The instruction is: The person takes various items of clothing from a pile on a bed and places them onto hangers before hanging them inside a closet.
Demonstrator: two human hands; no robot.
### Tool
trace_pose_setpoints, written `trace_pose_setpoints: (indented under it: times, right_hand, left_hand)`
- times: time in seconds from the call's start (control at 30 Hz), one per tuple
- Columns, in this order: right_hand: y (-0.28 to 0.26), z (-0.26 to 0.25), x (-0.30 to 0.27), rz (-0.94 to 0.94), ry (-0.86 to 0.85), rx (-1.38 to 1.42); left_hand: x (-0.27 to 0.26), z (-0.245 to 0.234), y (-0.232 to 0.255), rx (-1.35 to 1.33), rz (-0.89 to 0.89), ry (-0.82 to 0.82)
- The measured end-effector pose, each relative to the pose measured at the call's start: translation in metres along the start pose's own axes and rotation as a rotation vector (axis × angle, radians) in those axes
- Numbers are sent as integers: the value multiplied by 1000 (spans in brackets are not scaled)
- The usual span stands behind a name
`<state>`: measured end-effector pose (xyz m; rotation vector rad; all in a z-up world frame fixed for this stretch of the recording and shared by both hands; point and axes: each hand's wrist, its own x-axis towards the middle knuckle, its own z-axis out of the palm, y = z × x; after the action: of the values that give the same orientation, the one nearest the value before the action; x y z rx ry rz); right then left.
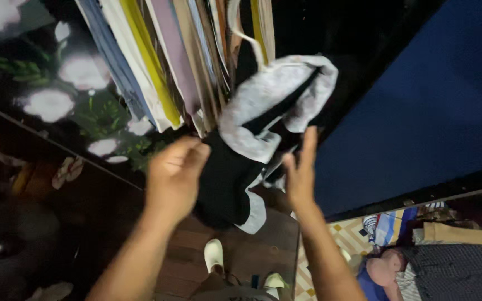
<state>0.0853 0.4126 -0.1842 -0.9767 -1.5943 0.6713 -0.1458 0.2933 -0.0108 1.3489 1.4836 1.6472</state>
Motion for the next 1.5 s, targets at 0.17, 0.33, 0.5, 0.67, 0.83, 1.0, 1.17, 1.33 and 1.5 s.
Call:
trace_pose_setpoints:
  times: [0.17,0.33,0.5,0.67,0.83,1.0,1.17,1.33,1.5]
  right_hand:
    - [32,102,-48,-86,-274,-218]
    - [61,93,-65,331,-475,-294]
    - [51,28,6,183,-232,-268]
    - [15,-27,81,137,-101,-359]
    - [-19,-61,140,77,-125,-357]
    - [-20,-88,180,55,-220,-367]
    - [-2,-102,198,-26,-239,-287]
    - [12,-90,212,41,-257,297]
    - [0,-78,235,5,-198,-384]
  left_hand:
    - [42,13,4,95,-30,-121]
    - [82,26,-16,-61,162,-99]
    - [119,53,-23,-72,22,-171]
    - [156,92,-13,-104,65,-217]
    - [209,142,11,-205,143,-223]
    - [249,179,37,-73,303,-93]
    - [296,213,44,-429,497,-225]
    - [379,251,12,-298,297,-75]
    - [453,291,-20,-93,-43,-63]
